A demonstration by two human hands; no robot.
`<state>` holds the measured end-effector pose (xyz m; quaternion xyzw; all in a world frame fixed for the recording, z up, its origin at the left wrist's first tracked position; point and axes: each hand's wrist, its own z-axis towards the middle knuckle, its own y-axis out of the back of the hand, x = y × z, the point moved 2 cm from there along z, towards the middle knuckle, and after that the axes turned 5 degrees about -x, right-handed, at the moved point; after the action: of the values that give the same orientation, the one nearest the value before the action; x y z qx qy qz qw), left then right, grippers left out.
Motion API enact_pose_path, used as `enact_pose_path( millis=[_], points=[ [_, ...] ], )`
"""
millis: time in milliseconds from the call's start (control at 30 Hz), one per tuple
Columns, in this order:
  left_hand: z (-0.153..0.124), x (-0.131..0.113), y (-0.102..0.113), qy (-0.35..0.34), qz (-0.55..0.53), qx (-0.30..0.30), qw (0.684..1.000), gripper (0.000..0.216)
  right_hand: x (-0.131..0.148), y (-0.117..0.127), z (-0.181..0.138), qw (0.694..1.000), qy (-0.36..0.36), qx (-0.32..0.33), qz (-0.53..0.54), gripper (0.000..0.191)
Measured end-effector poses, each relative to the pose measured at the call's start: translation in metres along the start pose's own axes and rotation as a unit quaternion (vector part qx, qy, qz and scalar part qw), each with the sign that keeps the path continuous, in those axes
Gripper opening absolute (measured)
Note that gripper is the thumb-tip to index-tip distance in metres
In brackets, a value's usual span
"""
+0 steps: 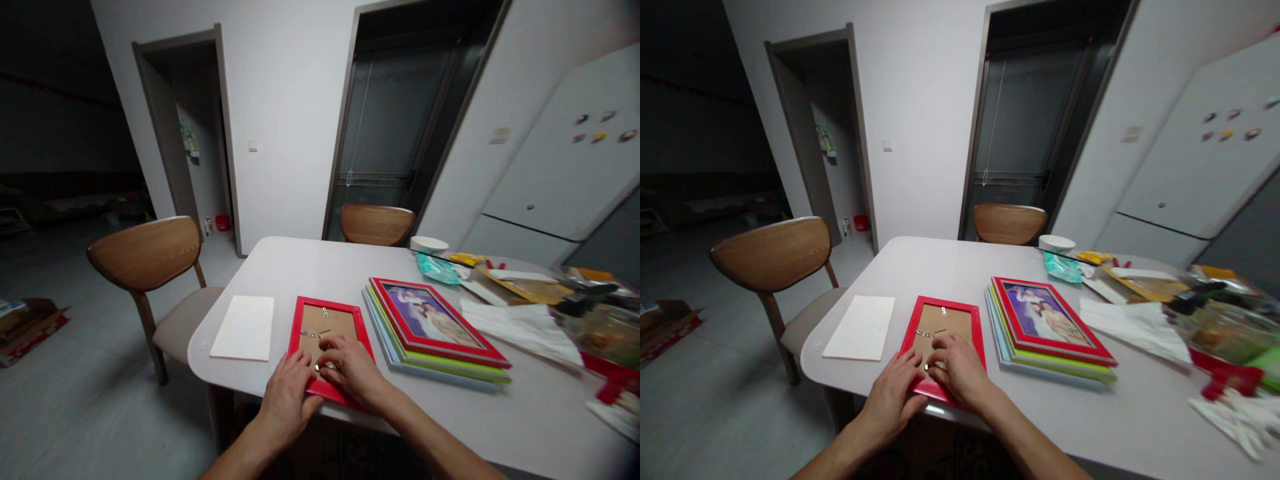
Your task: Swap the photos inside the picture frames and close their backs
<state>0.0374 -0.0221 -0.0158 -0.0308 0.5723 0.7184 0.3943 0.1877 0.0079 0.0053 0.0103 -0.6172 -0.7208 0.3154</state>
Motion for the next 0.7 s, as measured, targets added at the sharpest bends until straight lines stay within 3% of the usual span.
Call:
enact_pose_path(
  millis=[167, 467, 700],
  points=[
    [0.000, 0.001, -0.002, -0.004, -0.003, -0.001, 1.000, 0.026, -0.002, 0.001, 0.007, 1.000, 0.016, -0.002, 0.020, 0.019],
    [0.001, -0.003, -0.001, -0.005, 0.010, -0.005, 1.000, 0.024, -0.002, -0.024, 0.054, 0.993, -0.055, -0.078, -0.065, 0.025],
    [-0.001, -0.005, -0.004, 0.002, 0.024, -0.005, 1.000, 0.025, -0.018, -0.026, 0.061, 0.984, -0.116, -0.091, -0.097, 0.028]
  ],
)
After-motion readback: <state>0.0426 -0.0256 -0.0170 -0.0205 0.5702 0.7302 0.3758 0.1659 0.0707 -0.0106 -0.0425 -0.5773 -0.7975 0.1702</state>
